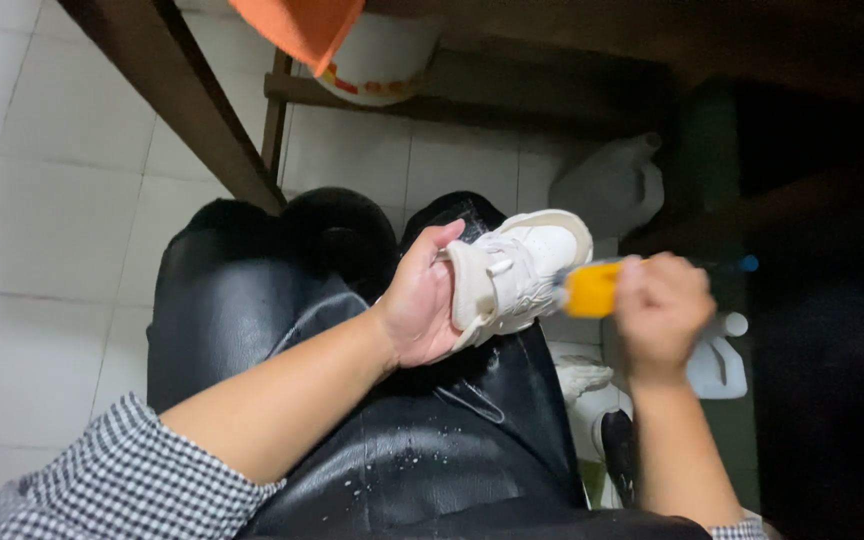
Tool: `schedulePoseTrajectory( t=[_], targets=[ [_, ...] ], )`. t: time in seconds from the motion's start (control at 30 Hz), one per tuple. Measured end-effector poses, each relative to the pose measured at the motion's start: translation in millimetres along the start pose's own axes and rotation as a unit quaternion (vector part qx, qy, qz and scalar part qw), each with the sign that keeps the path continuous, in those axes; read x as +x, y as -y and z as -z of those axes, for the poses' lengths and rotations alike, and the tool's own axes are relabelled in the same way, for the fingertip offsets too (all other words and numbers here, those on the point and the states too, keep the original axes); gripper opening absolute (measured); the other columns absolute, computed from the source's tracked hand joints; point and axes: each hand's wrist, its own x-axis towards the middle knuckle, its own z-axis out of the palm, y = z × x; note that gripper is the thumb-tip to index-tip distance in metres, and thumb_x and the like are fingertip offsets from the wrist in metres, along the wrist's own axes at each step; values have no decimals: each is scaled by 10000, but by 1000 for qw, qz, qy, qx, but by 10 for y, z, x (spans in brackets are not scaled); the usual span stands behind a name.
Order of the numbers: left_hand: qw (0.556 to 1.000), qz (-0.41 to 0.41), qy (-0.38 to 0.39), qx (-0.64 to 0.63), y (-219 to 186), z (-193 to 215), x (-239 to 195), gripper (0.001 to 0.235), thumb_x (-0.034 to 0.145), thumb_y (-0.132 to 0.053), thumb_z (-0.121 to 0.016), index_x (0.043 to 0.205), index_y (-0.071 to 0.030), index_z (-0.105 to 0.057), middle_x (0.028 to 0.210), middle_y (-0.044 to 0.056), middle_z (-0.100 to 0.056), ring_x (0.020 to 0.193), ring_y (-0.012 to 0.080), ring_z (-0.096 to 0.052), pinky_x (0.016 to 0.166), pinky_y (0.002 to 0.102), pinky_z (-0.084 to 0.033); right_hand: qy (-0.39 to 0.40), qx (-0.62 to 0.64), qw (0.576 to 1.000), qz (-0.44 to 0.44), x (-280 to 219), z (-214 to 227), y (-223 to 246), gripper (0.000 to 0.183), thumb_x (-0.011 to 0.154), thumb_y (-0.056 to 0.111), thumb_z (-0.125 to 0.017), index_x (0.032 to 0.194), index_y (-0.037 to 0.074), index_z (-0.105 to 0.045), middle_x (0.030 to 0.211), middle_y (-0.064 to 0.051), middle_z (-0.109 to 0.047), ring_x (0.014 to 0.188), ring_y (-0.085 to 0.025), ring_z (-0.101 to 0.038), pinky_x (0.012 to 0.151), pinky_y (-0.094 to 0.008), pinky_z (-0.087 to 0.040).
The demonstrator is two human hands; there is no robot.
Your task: The person scrubs a white sneaker with a yellow brush, focusing on the upper and laces. They then wipe the shoe with a yellow cloth to remove excess moisture.
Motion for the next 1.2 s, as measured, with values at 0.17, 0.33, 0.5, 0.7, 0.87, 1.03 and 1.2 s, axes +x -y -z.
schedulePoseTrajectory(
  t=[0.17,0.33,0.5,0.7,0.87,1.03,1.2],
  targets=[
    [1000,5,12,-6,48,232,152,762,943,-569,-528,1320,87,-620,1226,297,-678,1128,421,-681,1015,553,-531,9,58,996,73,224,-80,1281,310,925,164,-704,626,142,-624,667,-33,-558,558,-254,-481,629,-394,-394],
    [1000,-10,-3,-28,40,115,67,751,927,-555,-561,1296,96,-626,1202,290,-686,1117,404,-684,1022,564,-519,-48,66,985,152,87,-94,86,249,1018,114,-638,774,86,-680,758,-50,-582,668,-215,-444,712,-389,-367],
    [999,14,33,-11,113,105,164,737,964,-572,-523,1298,74,-641,1140,265,-716,1047,394,-716,1007,544,-545,17,71,997,33,331,-85,1283,372,830,155,-763,479,204,-648,562,55,-551,493,-225,-446,635,-376,-377],
    [989,57,132,-16,-32,353,131,814,968,-520,-417,1552,47,-384,1411,265,-566,1250,387,-588,1058,438,-469,49,-251,965,-60,360,431,-308,551,1109,138,-844,643,117,-553,719,-69,-543,739,-321,-506,735,-490,-268],
    [992,62,110,8,88,422,113,733,961,-487,-411,1460,40,-514,1100,189,-690,866,296,-662,692,360,-498,45,-17,999,-8,794,524,1221,330,1019,1,-644,695,21,-588,634,-112,-460,575,-267,-378,624,-446,-291],
    [995,54,85,23,148,423,90,751,917,-401,-381,1518,39,-474,1341,204,-645,1094,337,-668,818,381,-557,91,121,986,69,892,436,593,313,900,25,-600,598,80,-539,561,-53,-498,478,-211,-456,528,-400,-388],
    [990,105,97,-18,425,628,60,705,914,-323,-402,1462,114,-477,1227,277,-651,923,378,-665,727,457,-581,60,-99,988,-102,843,972,574,492,1252,-185,-702,774,-117,-605,730,-180,-442,725,-304,-380,768,-471,-273]
  ],
)
